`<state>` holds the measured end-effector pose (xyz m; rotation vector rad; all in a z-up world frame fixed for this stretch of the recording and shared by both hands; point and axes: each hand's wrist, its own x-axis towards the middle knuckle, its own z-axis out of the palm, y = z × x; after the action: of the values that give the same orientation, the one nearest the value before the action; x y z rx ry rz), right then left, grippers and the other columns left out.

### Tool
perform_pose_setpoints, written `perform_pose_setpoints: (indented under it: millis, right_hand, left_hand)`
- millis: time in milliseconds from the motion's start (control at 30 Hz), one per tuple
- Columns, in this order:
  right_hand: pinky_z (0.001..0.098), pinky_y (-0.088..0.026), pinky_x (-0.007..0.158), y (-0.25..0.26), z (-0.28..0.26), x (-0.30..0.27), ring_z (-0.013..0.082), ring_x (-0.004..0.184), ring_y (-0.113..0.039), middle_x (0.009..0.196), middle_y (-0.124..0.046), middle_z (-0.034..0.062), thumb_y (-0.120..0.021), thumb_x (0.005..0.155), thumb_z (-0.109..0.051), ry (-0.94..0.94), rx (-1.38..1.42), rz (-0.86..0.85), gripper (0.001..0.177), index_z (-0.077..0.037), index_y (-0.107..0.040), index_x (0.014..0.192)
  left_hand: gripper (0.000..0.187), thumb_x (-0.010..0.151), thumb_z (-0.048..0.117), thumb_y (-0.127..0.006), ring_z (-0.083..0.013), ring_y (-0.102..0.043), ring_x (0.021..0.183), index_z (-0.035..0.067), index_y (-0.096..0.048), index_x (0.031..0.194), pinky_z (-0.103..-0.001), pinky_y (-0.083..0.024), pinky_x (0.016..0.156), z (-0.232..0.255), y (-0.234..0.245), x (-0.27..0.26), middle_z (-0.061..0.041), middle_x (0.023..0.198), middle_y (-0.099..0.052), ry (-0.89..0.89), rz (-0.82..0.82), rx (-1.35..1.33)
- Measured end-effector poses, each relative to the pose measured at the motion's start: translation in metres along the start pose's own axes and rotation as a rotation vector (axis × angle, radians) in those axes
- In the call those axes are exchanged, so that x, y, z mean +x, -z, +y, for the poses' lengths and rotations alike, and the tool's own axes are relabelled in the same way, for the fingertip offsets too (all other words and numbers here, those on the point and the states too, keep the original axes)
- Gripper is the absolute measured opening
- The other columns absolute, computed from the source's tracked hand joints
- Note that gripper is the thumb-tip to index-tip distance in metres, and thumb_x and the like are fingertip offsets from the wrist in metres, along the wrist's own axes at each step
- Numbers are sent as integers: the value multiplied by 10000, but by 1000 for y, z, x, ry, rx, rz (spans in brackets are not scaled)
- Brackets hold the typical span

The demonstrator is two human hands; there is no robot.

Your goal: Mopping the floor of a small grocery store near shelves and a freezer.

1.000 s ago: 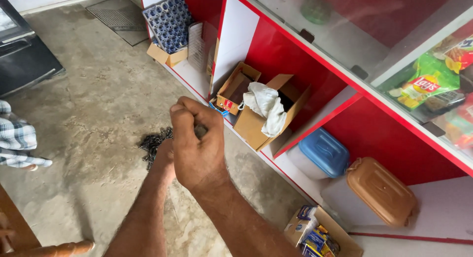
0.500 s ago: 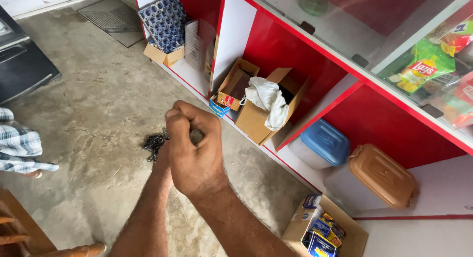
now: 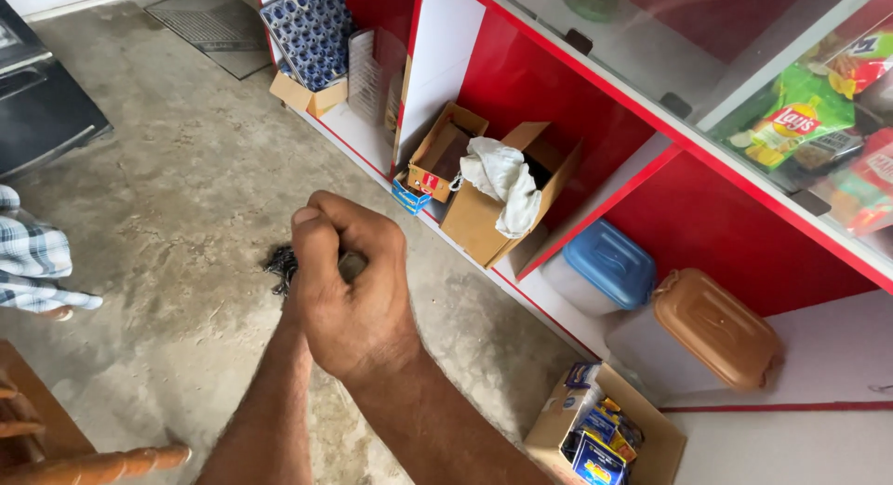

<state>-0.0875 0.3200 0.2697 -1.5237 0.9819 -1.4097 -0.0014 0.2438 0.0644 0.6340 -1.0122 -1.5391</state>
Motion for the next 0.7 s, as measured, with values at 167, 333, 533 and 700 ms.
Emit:
perform_pose_setpoints:
  millis: [167, 333, 533, 700]
  right_hand:
    - [336, -340, 510, 22, -18, -16, 89, 597, -358, 609, -374, 16, -506, 1024, -130, -87, -66, -47, 346, 3, -431, 713]
    - [348, -406, 530, 55, -30, -34, 119, 558, -417, 601, -470, 48, -529, 1006, -143, -43, -211, -85, 294, 3, -500, 752]
    - [337, -366, 547, 99, -18, -46, 131, 588, -373, 626, -403, 47, -529, 1024, -123, 13, -260, -101, 301, 12, -462, 764]
    - [325, -377, 566, 107, -11, -44, 90, 653, -432, 682, -445, -11, -482, 1008, -98, 85, -48, 82, 209, 7, -525, 833]
  left_hand:
    - [342, 1187, 299, -524, -55, -524, 818, 145, -522, 882, -261, -458, 755, -32, -17, -14, 81, 868, -488, -135, 3, -562]
    - [388, 1143, 293, -599, -94, -593, 777, 105, -579, 804, -312, -486, 731, -53, -51, -15, 42, 805, -582, -72, -27, -335]
    - [315, 976, 343, -654, -166, -670, 772, 73, -653, 814, -375, -518, 699, -60, -95, 3, -36, 772, -659, 155, -29, 416]
    - [334, 851, 380, -696, -220, -728, 768, 48, -709, 822, -423, -541, 676, -40, -103, -11, -96, 746, -715, 334, 4, 1014]
